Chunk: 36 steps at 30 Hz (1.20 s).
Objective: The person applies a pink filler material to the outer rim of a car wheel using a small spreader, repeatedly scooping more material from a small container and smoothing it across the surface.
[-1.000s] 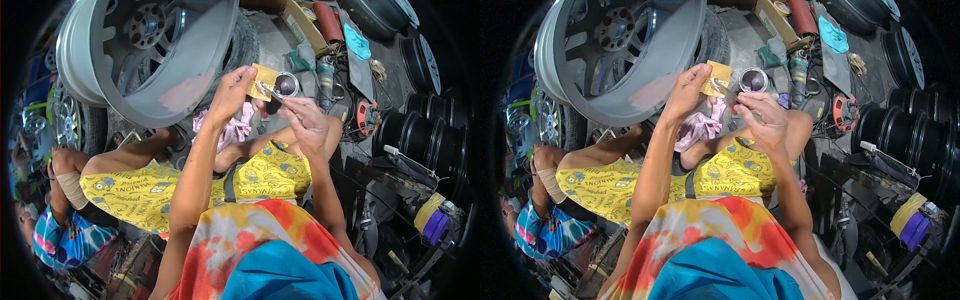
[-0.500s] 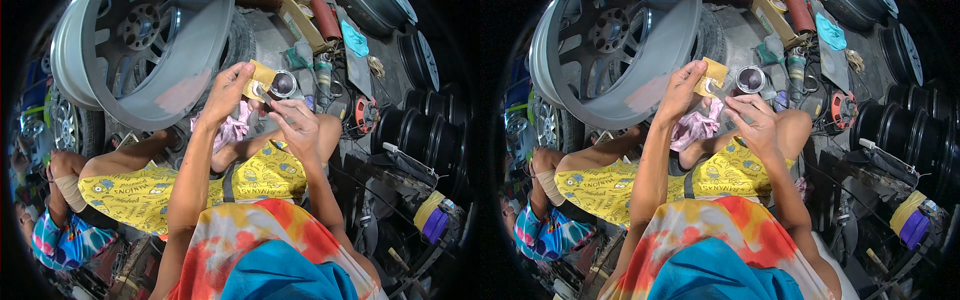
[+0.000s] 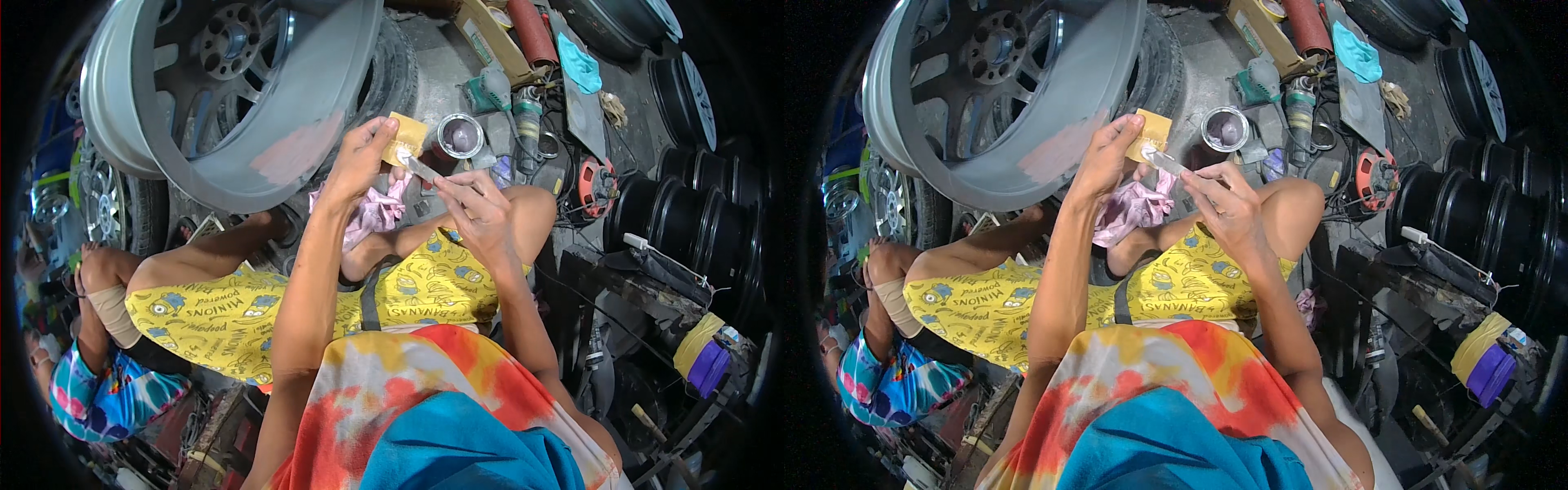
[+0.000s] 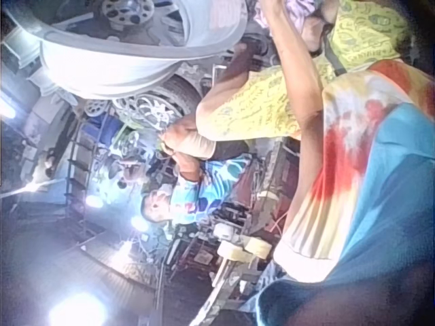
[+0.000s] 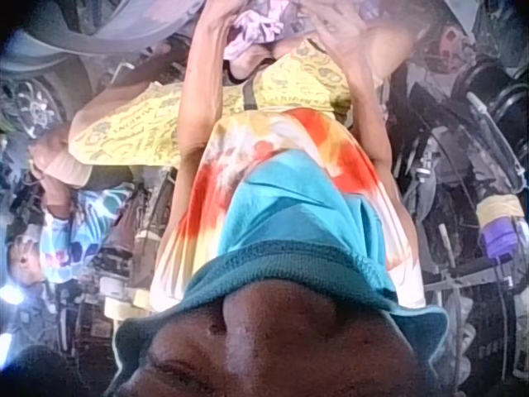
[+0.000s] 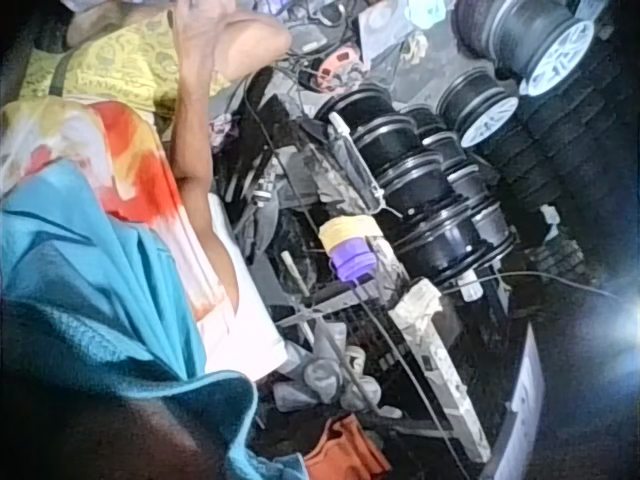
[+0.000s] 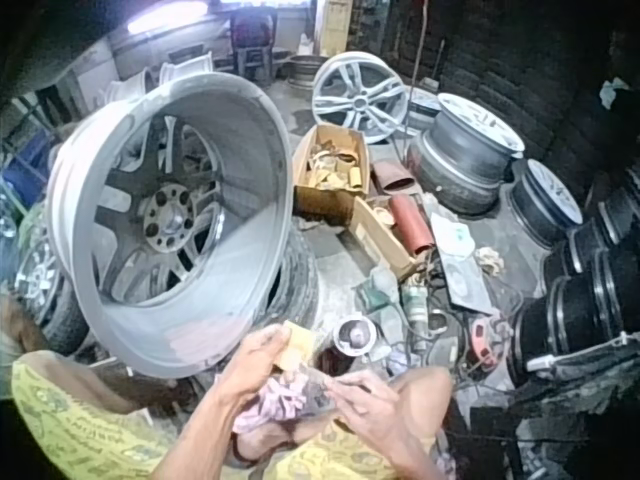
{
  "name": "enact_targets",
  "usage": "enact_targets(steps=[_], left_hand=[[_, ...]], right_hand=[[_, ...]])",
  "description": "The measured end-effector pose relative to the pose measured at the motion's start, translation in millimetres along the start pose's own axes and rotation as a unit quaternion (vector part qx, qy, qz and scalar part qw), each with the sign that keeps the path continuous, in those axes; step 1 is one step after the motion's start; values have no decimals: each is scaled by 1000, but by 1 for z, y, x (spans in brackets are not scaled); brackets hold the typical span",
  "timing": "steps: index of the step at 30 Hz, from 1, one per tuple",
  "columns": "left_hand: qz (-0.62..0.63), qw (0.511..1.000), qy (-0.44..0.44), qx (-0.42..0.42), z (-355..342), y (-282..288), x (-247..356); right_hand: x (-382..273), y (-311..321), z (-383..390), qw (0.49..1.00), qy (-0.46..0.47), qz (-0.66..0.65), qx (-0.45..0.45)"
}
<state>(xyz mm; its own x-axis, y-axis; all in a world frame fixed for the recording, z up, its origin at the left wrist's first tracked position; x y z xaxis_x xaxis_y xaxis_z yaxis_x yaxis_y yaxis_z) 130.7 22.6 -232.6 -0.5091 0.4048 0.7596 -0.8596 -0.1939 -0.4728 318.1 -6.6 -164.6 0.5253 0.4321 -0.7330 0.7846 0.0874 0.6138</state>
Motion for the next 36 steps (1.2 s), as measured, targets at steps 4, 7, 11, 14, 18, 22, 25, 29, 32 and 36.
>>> enact_targets(steps=[4,7,11,14,18,22,25,29,32,36], left_hand=[[27,999,20,26,-3,32,-14],[8,999,35,39,-9,41,-32],[-3,997,77,27,-10,38,-78],[-16,995,98,18,-9,36,-91],[-11,995,96,21,-11,37,-84],[7,996,67,56,-13,43,-70],[-17,997,50,52,-11,42,-53],[-1,997,37,67,-11,47,-50],[-9,997,24,72,-13,46,-51],[-24,996,14,80,-13,47,-51]], right_hand=[[5,-1,-1,999,12,9,-38],[55,-5,13,994,-84,-64,-34],[117,-8,24,926,-312,-210,-7],[144,2,12,940,-293,-175,-18],[163,16,-10,961,-273,-36,-10],[181,10,-37,972,-213,86,-44],[197,-9,-55,979,-162,104,-73],[184,-52,-69,930,-32,328,-162],[203,-86,-75,855,-21,448,-260],[211,-115,-76,818,5,491,-298]])
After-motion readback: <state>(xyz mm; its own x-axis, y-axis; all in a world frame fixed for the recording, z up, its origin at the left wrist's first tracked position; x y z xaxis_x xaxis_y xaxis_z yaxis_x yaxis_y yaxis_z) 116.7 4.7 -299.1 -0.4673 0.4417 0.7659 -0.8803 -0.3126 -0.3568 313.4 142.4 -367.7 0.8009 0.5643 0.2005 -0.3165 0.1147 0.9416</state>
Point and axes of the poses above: each hand's wrist, its own z-axis away from the middle knuckle, its own y-axis out of the back of the hand, x = y × z, the point moved 9 cm from there along -z, towards the middle knuckle, and after that the axes turned 11 degrees about z, right-handed, at the moved point
